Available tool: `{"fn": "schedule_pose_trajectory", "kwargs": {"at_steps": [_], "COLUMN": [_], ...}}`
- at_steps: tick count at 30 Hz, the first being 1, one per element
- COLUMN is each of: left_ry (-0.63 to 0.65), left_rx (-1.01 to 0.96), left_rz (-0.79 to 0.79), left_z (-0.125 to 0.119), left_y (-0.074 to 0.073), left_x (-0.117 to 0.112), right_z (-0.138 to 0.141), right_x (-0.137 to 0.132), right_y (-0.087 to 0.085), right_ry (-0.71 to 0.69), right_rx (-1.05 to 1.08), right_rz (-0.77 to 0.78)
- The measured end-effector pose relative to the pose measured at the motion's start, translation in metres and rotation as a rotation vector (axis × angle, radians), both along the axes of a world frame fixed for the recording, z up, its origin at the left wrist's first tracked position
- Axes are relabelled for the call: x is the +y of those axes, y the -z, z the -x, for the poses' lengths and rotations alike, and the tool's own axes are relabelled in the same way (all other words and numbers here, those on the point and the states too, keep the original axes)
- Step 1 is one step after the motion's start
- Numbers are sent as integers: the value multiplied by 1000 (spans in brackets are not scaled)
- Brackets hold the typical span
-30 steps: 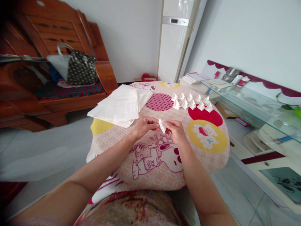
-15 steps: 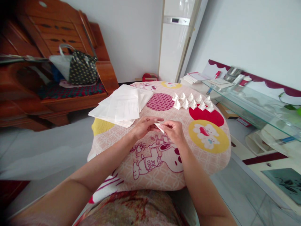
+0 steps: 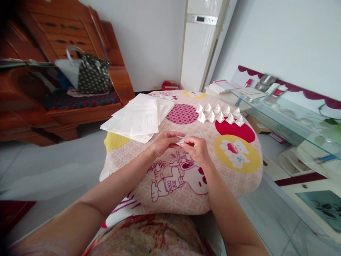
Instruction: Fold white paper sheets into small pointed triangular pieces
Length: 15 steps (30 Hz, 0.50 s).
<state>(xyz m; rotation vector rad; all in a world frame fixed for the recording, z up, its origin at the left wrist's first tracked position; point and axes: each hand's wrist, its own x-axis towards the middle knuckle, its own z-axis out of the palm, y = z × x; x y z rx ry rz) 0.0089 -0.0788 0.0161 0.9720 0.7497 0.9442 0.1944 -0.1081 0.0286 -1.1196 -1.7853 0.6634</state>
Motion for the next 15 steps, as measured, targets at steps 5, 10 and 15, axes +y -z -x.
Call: {"fn": "schedule_pose_trajectory", "kwargs": {"at_steps": [5, 10, 15], "left_ry": [11, -4, -20], "left_rx": [11, 37, 62], "left_rz": [-39, -52, -51], "left_z": [0, 1, 2], "left_y": [0, 1, -1], "left_x": [0, 1, 0], "right_z": [1, 3, 5], "right_x": [-1, -4, -4], "right_y": [-3, -5, -4], "right_ry": [20, 39, 106], "right_rx": [-32, -120, -234], "right_rz": [-15, -134, -233]}}
